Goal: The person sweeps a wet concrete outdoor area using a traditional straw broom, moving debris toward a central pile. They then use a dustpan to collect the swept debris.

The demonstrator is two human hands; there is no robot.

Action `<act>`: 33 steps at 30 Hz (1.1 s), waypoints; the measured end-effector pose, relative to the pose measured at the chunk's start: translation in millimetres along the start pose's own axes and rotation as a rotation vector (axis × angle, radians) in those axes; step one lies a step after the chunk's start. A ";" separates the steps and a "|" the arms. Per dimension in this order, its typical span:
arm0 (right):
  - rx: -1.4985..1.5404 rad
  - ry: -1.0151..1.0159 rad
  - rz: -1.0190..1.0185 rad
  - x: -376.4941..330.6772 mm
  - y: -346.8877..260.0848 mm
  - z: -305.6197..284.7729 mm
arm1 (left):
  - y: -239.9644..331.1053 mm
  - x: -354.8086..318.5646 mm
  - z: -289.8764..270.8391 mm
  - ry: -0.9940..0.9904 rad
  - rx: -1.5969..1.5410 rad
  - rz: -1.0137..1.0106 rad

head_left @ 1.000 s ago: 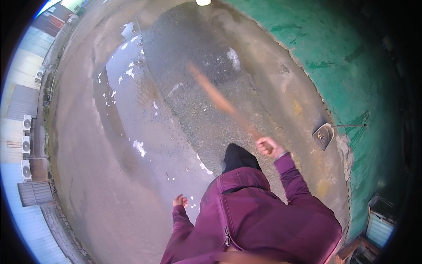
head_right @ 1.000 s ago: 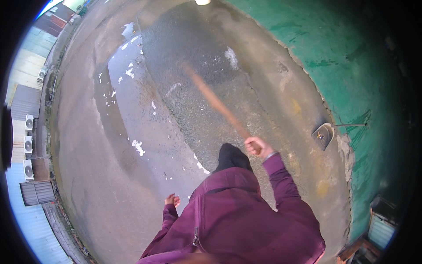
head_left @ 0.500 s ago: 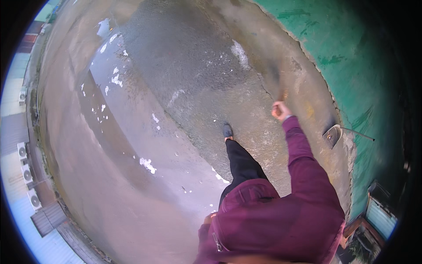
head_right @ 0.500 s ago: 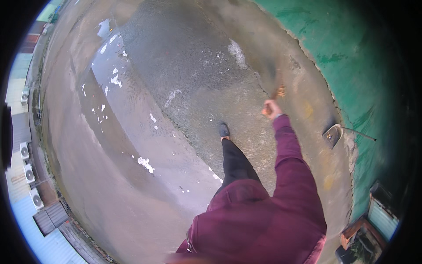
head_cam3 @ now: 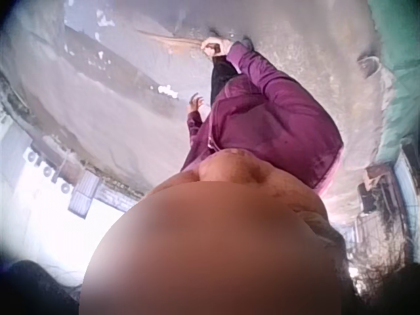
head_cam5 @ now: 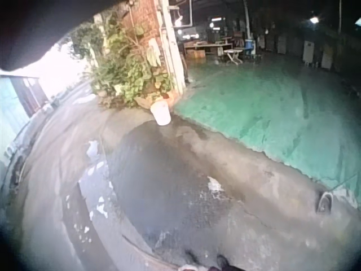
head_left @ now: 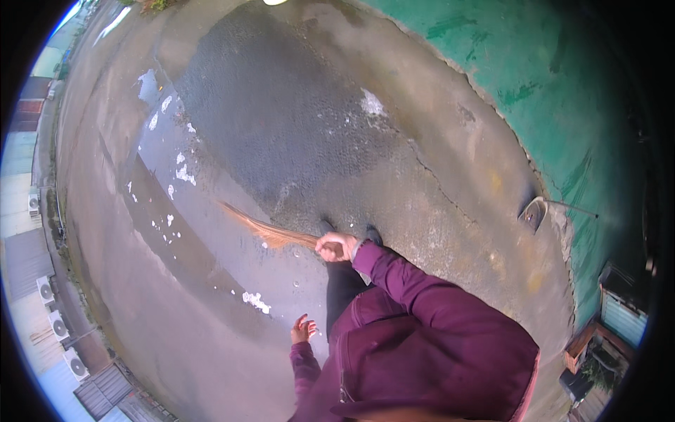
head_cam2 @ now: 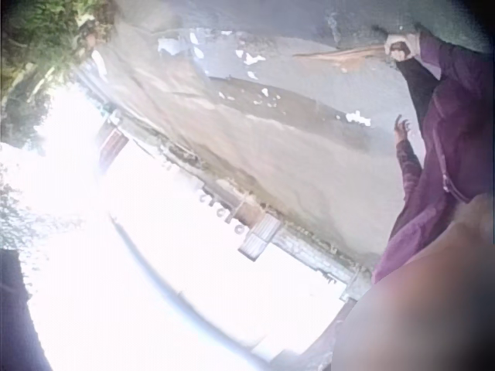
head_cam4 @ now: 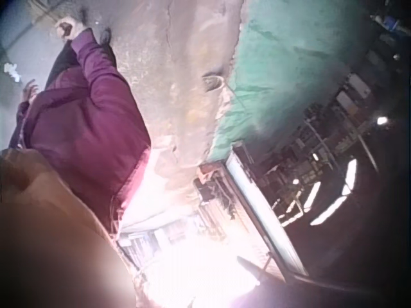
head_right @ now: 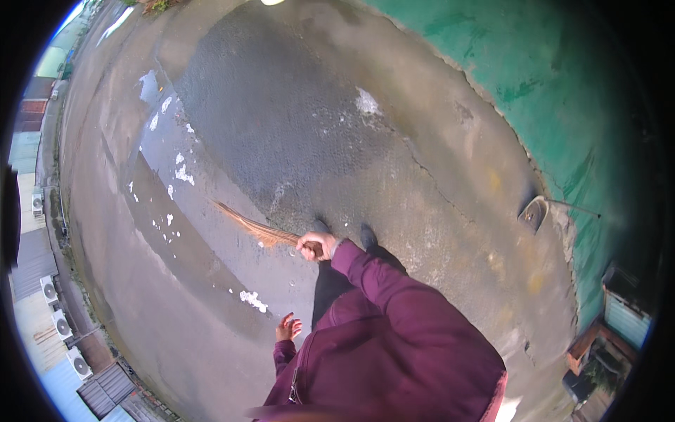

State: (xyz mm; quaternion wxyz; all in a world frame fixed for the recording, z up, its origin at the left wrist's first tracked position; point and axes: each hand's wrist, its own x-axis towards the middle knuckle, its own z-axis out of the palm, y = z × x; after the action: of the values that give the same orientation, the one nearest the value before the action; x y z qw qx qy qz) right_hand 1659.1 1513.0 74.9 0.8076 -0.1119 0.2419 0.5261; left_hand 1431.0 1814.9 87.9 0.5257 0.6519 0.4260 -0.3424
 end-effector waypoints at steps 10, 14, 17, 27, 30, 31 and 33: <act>0.154 0.481 -0.544 -116.8 -91.6 -25.0 | 112.1 182.7 -114.4 -0.072 0.118 -0.209; -0.042 0.868 -0.841 -107.5 -134.1 -74.2 | 234.7 206.0 -139.2 0.079 0.063 0.047; 0.104 0.934 -0.990 -110.0 -218.8 -107.7 | 315.4 213.2 -140.1 0.005 0.209 0.159; -0.121 0.753 -0.351 104.0 -289.7 11.2 | 371.8 256.2 -94.9 -0.316 0.256 -0.050; -0.103 0.536 -0.255 108.8 -353.0 41.2 | 420.5 254.8 -76.3 -0.383 0.727 0.076; -0.097 0.455 -0.240 108.2 -377.9 55.2 | 446.9 263.2 -65.8 -0.306 0.706 -0.032; 0.041 0.139 -0.291 112.5 -398.6 93.3 | 509.7 279.4 -59.9 -0.155 0.182 -0.278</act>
State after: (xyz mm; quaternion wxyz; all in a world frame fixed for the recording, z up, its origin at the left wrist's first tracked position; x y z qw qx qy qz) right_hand 2081.9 1475.2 68.2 0.8587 -0.1657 0.2890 0.3894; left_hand 2010.0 1885.0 51.4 0.4436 0.6032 0.4373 -0.4981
